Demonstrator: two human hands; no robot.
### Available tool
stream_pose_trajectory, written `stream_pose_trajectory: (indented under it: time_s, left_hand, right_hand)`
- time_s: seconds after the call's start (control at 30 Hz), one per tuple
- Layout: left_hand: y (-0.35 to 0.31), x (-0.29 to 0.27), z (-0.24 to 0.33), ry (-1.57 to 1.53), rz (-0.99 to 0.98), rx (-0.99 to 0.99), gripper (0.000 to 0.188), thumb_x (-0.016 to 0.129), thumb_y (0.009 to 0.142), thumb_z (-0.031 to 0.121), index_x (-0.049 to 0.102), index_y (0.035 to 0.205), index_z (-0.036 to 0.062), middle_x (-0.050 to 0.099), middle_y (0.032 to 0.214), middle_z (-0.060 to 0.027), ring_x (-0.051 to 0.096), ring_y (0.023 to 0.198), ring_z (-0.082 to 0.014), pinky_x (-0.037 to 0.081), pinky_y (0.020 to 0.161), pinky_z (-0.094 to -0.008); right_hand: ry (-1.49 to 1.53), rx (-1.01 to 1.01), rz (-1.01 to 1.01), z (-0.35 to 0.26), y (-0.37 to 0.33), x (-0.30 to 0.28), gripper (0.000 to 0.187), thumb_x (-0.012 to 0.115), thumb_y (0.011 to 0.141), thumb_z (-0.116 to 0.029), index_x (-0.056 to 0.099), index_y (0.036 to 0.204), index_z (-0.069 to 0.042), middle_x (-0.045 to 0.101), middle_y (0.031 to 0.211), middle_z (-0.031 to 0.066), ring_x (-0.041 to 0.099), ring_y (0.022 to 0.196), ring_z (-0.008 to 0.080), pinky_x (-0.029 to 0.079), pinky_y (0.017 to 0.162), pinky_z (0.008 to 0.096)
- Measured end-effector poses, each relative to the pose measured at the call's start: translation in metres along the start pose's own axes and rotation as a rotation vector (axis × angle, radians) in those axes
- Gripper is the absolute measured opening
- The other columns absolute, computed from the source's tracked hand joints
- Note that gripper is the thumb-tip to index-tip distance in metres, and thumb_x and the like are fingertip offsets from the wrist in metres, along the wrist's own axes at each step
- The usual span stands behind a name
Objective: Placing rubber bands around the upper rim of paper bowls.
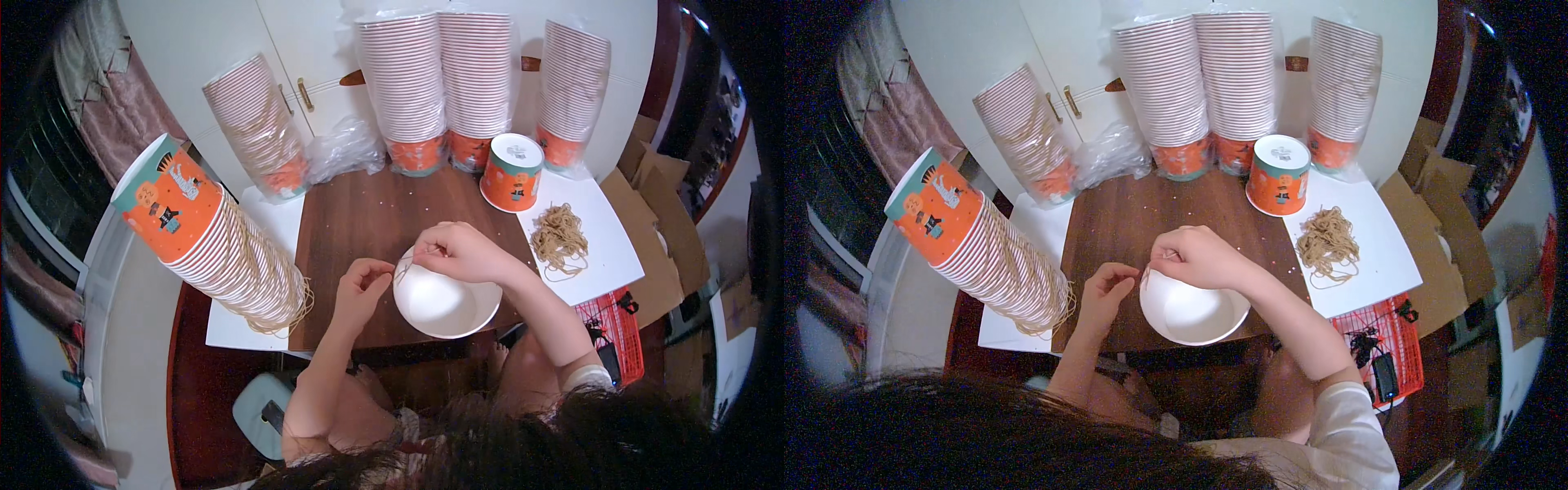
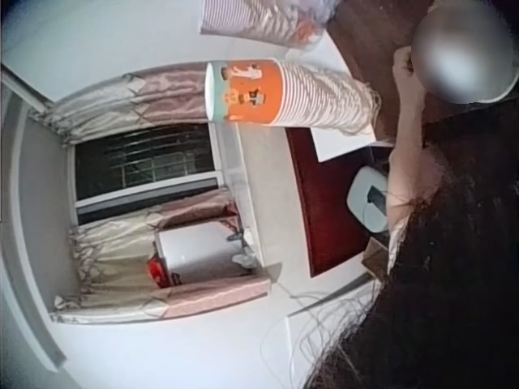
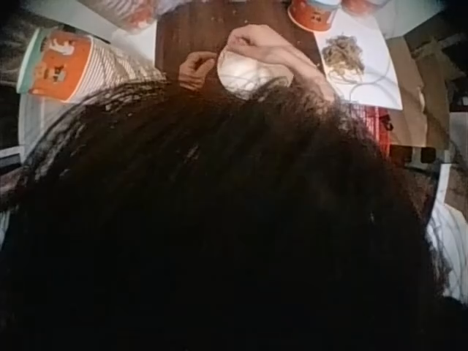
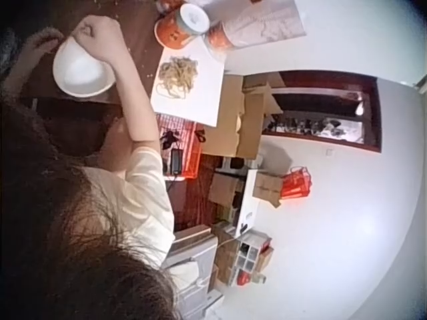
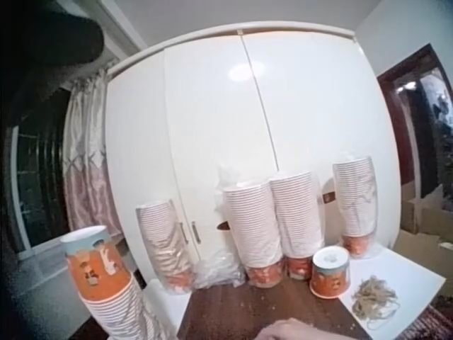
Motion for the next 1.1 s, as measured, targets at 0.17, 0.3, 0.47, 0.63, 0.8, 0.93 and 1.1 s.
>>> stream_pose_trajectory:
  time_s: [0.17, 0.3, 0.47, 0.63, 0.8, 0.93, 1.1]
  left_hand:
    - [-0.003, 0.004, 0.030, 0.245, 0.046, 0.197, 0.017, 0.065, 0.068, 0.006, 0.060, 0.084, 0.0060, 0.050, 0.081, -0.0005, 0.046, 0.067, -0.0079, 0.038, 0.060, -0.0200]
    - [-0.003, 0.007, 0.037, 0.279, 0.086, 0.270, 0.016, 0.067, 0.066, 0.008, 0.060, 0.080, 0.0067, 0.052, 0.079, -0.0038, 0.049, 0.071, -0.0144, 0.040, 0.063, -0.0245]
    - [-0.004, 0.008, 0.042, 0.367, 0.077, 0.382, 0.015, 0.066, 0.066, 0.005, 0.057, 0.078, 0.0053, 0.050, 0.078, -0.0005, 0.042, 0.061, -0.0059, 0.034, 0.051, -0.0181]
    - [0.000, 0.002, 0.039, 0.451, 0.107, 0.309, 0.010, 0.066, 0.064, 0.008, 0.058, 0.071, 0.0059, 0.054, 0.076, -0.0063, 0.051, 0.075, -0.0220, 0.042, 0.066, -0.0307]
    - [0.001, -0.003, 0.017, 0.312, 0.058, 0.157, 0.009, 0.064, 0.069, 0.008, 0.059, 0.074, 0.0039, 0.057, 0.074, -0.0032, 0.053, 0.069, -0.0139, 0.042, 0.061, -0.0264]
    - [0.000, -0.004, -0.006, -0.065, 0.041, -0.233, 0.004, 0.059, 0.076, 0.004, 0.058, 0.078, 0.0001, 0.059, 0.075, -0.0028, 0.051, 0.066, -0.0090, 0.042, 0.061, -0.0205]
    - [-0.002, -0.002, -0.012, -0.273, 0.041, -0.302, 0.005, 0.058, 0.077, 0.005, 0.057, 0.080, 0.0009, 0.058, 0.075, -0.0044, 0.053, 0.065, -0.0099, 0.043, 0.060, -0.0200]
  right_hand:
    - [0.024, -0.011, 0.019, -0.008, 0.008, 0.002, 0.014, 0.057, 0.072, -0.018, 0.058, 0.074, -0.004, 0.057, 0.063, 0.0092, 0.056, 0.062, 0.0233, 0.044, 0.057, 0.0331]
    - [0.019, -0.047, 0.004, -0.008, 0.013, 0.010, 0.014, 0.058, 0.071, -0.018, 0.058, 0.073, -0.004, 0.056, 0.062, 0.0082, 0.056, 0.061, 0.0238, 0.044, 0.057, 0.0330]
    - [-0.160, -0.182, 0.129, -0.023, 0.010, 0.008, 0.007, 0.059, 0.071, -0.013, 0.057, 0.071, -0.007, 0.053, 0.062, 0.0027, 0.050, 0.060, 0.0180, 0.037, 0.062, 0.0312]
    - [-0.249, -0.197, 0.245, -0.031, 0.009, 0.008, 0.007, 0.060, 0.071, -0.015, 0.056, 0.069, -0.009, 0.052, 0.062, 0.0011, 0.049, 0.063, 0.0177, 0.034, 0.066, 0.0309]
    - [-0.177, -0.143, 0.266, -0.036, 0.010, 0.001, 0.010, 0.061, 0.071, -0.016, 0.055, 0.073, -0.008, 0.052, 0.065, 0.0018, 0.050, 0.068, 0.0184, 0.035, 0.067, 0.0313]
    - [-0.079, -0.071, 0.233, -0.017, 0.008, 0.010, 0.018, 0.063, 0.069, -0.018, 0.054, 0.081, -0.007, 0.052, 0.070, 0.0041, 0.051, 0.070, 0.0200, 0.036, 0.067, 0.0330]
    - [-0.193, 0.036, 0.095, 0.006, 0.005, 0.029, 0.019, 0.063, 0.067, -0.022, 0.055, 0.077, -0.007, 0.057, 0.073, 0.0064, 0.055, 0.073, 0.0245, 0.041, 0.066, 0.0372]
Point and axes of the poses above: each hand's wrist, its own y-axis towards the middle knuckle, its own x-axis out of the palm, z = x × y, the point moved 8 cm from there along y, towards the middle knuckle
